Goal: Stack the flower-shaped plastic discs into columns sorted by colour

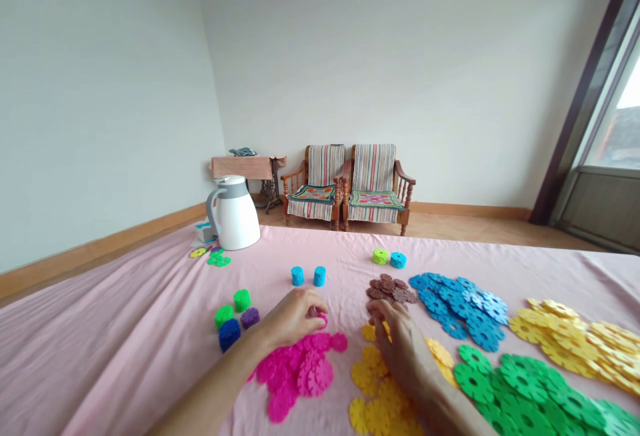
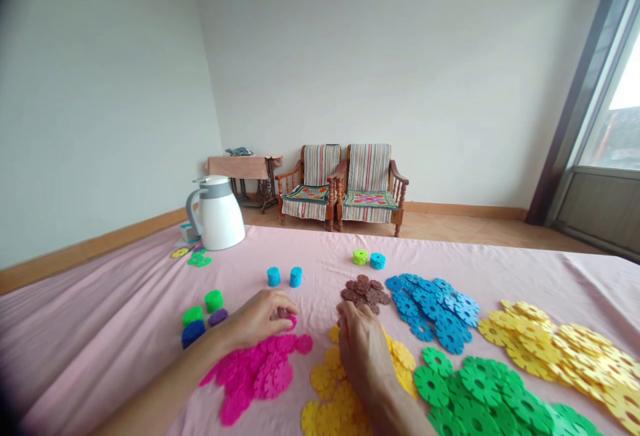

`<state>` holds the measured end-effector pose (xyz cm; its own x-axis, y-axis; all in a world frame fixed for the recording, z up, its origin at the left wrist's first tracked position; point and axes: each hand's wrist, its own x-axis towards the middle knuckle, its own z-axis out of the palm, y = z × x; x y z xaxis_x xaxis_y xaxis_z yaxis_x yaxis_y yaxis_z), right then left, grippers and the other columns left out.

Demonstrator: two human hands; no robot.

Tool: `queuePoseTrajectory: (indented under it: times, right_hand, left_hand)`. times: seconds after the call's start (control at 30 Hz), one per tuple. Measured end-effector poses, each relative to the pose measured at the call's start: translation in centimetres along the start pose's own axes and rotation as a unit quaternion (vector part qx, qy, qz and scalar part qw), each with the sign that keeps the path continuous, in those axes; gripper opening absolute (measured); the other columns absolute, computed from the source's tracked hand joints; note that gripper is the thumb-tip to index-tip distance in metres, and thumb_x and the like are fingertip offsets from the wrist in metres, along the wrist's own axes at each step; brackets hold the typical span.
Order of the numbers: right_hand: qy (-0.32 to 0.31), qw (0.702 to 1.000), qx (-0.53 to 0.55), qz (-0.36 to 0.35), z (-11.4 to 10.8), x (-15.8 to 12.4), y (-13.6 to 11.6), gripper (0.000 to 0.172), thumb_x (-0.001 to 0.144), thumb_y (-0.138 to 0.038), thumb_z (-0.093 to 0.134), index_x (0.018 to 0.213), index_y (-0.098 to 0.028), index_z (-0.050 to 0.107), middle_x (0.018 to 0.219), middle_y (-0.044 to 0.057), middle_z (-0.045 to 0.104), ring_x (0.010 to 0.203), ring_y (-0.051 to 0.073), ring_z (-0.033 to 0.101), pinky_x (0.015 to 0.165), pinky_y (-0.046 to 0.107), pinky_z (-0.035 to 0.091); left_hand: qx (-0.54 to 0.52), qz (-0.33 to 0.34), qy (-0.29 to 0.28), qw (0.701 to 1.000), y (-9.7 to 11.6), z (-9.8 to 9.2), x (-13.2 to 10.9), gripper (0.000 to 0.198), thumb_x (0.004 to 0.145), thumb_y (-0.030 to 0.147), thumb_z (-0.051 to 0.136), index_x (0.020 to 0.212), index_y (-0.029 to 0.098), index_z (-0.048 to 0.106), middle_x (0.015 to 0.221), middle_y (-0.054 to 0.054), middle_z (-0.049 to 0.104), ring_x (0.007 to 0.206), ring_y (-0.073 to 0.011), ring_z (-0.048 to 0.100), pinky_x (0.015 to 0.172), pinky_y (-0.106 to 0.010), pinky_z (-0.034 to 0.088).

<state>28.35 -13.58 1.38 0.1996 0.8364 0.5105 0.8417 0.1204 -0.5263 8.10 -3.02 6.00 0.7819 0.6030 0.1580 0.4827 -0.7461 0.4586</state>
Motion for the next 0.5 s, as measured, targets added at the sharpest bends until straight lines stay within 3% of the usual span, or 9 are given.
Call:
queuePoseTrajectory:
  times: [0.2,0.37,0.5]
  right_hand:
    - [-0.021,1.0,-0.006,0.004,0.3,-0.1,0.1,0.027,0.088,-0.02,0.034,0.087,-0.018,0.061,0.082,0.008,0.063,0.076,0.019,0.057,0.068,0.029,0.043]
    - [-0.034,0.999,0.001,0.01,-0.1,-0.1,-0.3,0.027,0.089,-0.022,0.033,0.09,-0.018,0.06,0.078,0.007,0.061,0.075,0.019,0.056,0.069,0.031,0.043]
    - [-0.041,0.999,0.006,0.015,-0.3,-0.1,-0.5,0.027,0.089,-0.021,0.034,0.09,-0.017,0.06,0.077,0.007,0.06,0.077,0.02,0.056,0.072,0.033,0.043]
  left_hand:
    - [0.014,0.054,-0.022,0.998,2.7,-0.1,-1.0,0.029,0.068,0.033,0.074,0.094,0.021,0.07,0.087,-0.002,0.061,0.085,-0.0187,0.055,0.076,-0.025,0.042]
    - [0.037,0.048,-0.023,0.998,3.3,1.9,-0.9,0.013,0.067,0.021,0.071,0.079,0.019,0.067,0.08,-0.001,0.058,0.079,-0.0166,0.055,0.068,-0.022,0.04]
    - [0.031,0.048,0.007,0.998,2.7,2.2,-0.5,0.015,0.063,0.015,0.067,0.078,0.017,0.063,0.078,0.0,0.058,0.074,-0.0148,0.055,0.067,-0.021,0.039]
